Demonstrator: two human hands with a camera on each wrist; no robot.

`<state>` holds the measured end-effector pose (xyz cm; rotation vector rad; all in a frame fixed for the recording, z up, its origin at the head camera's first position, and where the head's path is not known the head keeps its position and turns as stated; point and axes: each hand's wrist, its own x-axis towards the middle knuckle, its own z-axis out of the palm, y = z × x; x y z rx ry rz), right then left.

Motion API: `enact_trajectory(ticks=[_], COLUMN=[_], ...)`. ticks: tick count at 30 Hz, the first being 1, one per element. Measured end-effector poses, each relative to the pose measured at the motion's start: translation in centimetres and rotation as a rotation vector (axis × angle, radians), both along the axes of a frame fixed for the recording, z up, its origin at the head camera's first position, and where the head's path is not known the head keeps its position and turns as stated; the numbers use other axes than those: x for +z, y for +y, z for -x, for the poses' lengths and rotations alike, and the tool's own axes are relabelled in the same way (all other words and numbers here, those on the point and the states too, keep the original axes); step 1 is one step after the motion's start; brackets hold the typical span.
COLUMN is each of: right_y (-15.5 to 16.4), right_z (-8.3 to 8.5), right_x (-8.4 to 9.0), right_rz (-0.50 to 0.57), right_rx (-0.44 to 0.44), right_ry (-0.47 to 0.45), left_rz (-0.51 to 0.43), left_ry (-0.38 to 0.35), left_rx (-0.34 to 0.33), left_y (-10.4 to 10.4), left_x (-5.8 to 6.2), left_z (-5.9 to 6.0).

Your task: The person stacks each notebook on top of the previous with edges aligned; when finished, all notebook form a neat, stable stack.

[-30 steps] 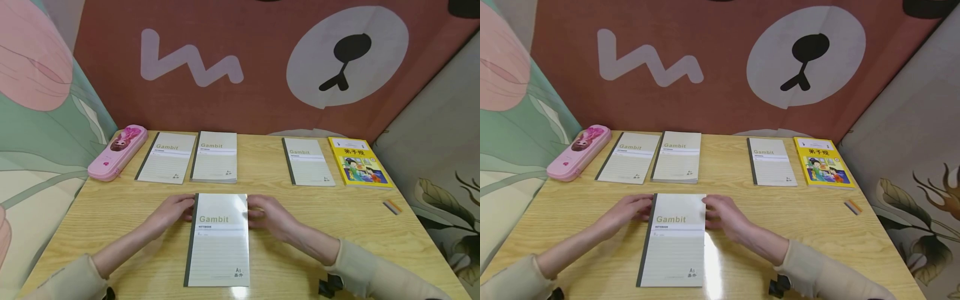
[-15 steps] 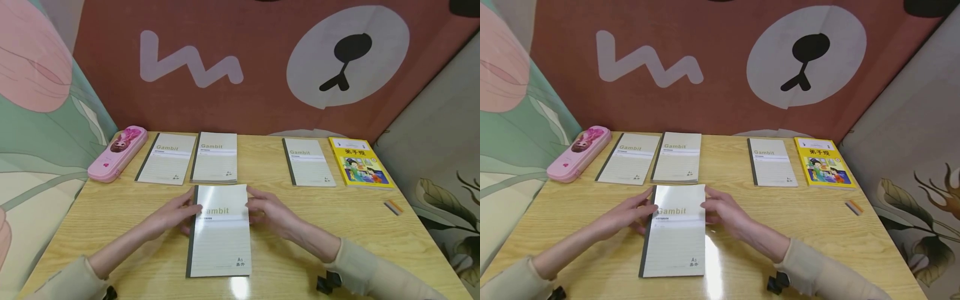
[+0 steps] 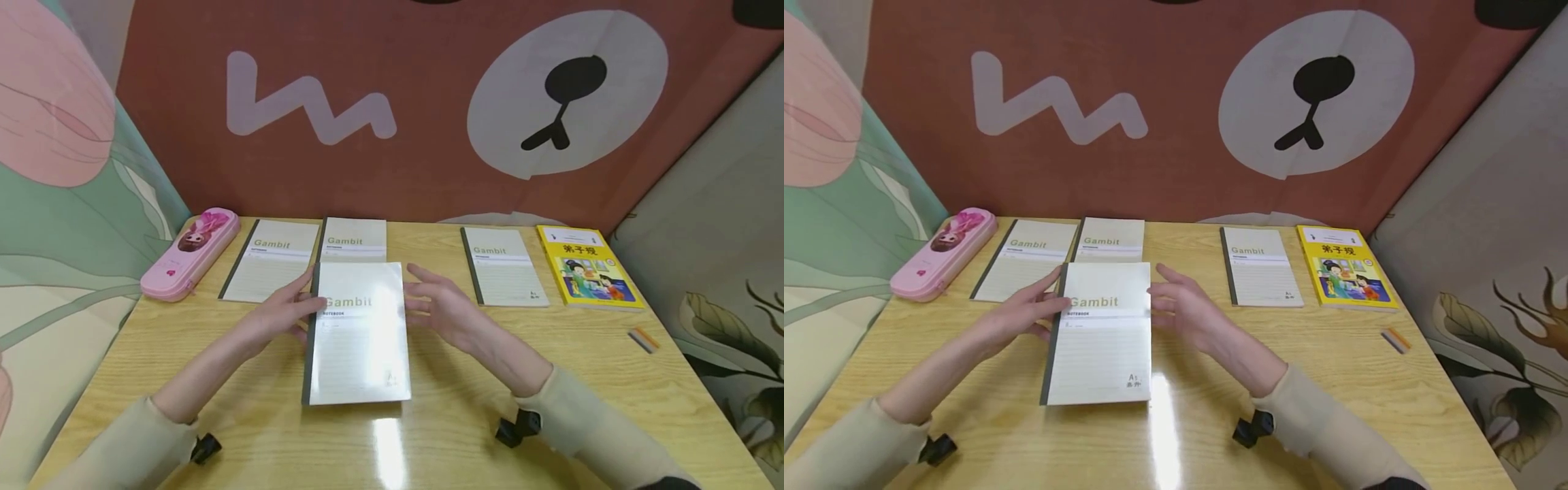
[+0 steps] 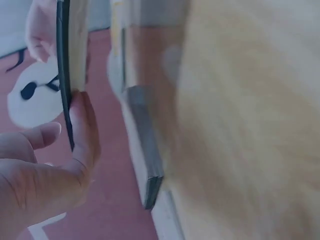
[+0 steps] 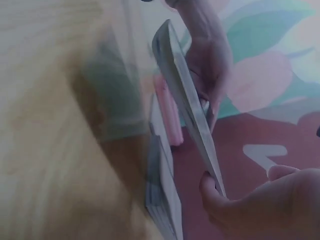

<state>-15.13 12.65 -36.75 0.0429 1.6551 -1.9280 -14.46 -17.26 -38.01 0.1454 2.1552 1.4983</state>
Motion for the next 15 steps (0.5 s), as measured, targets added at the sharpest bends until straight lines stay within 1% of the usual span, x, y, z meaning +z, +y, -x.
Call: enact_trajectory(ticks=[4, 7, 9, 12, 15], right_y=[0.0, -0.2, -0.5, -1.1, -1.7], right_z=[1.9, 3.2, 4.1, 5.5, 7.0], right_x=[0.7, 0.9, 0.8, 0.4, -0.3], right_rz=[0.084, 0.157, 0.205, 0.282, 0.36], right_rx=[-0.062, -0.118, -0.162, -0.256, -0.344], right_ry=[-0.03, -0.054, -0.065, -0.084, -0.099], left_rz=[-0.005, -0.005, -0.009, -0.023, -0.044], left_ry=[0.004, 0.017, 0.025, 0.031, 0.021], left_rx=[0.057, 0.103, 0.13, 0.173, 0.233], left_y=[0.0, 0.0, 0.0, 0.1, 0.3], left_x=[0.7, 0.9, 0.9, 0.8, 0.5], left_z=[1.5, 2.7, 3.6, 4.9, 6.1])
